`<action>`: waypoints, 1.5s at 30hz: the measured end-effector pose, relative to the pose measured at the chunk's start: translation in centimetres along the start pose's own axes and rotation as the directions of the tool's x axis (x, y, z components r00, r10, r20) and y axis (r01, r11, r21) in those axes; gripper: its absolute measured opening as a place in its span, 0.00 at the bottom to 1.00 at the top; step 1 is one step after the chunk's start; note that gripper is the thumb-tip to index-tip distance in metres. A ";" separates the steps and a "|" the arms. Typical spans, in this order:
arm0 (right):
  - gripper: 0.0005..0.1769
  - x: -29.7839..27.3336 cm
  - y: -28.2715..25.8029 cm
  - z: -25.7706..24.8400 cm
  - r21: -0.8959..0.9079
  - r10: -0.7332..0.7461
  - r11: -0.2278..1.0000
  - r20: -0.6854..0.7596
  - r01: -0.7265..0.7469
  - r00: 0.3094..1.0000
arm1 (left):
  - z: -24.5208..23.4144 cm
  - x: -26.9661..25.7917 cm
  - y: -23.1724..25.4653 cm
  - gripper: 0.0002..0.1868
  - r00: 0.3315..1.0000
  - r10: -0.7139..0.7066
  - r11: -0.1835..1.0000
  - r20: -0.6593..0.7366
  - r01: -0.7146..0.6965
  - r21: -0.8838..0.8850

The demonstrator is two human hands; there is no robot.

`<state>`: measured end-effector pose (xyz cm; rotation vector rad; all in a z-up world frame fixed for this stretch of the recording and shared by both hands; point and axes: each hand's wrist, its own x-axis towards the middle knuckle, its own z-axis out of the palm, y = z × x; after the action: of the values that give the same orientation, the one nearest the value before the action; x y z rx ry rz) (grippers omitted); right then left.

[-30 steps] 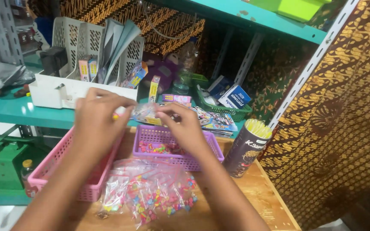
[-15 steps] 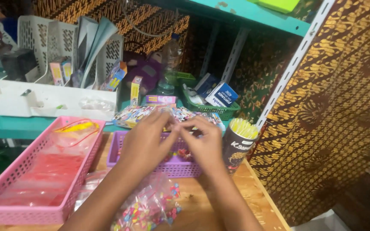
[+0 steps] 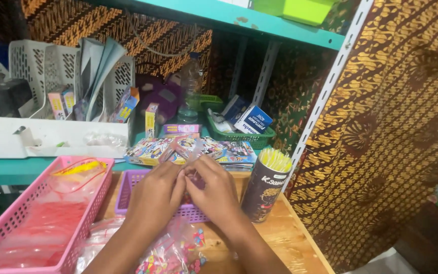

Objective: Picking up small colorful items from a basket and placing them into small plastic bags for packaging.

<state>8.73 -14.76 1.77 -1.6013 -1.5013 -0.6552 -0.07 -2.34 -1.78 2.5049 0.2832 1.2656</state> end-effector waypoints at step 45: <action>0.08 0.5 1.4 0.3 0.514 0.379 0.759 0.148 -0.398 0.913 | -3.4 1.0 1.0 0.03 0.995 -0.090 0.940 0.044 0.100 -0.326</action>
<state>10.14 -14.16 1.73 -1.4109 -1.1729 0.0425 -2.23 -2.25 1.25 2.1972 0.1677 1.1331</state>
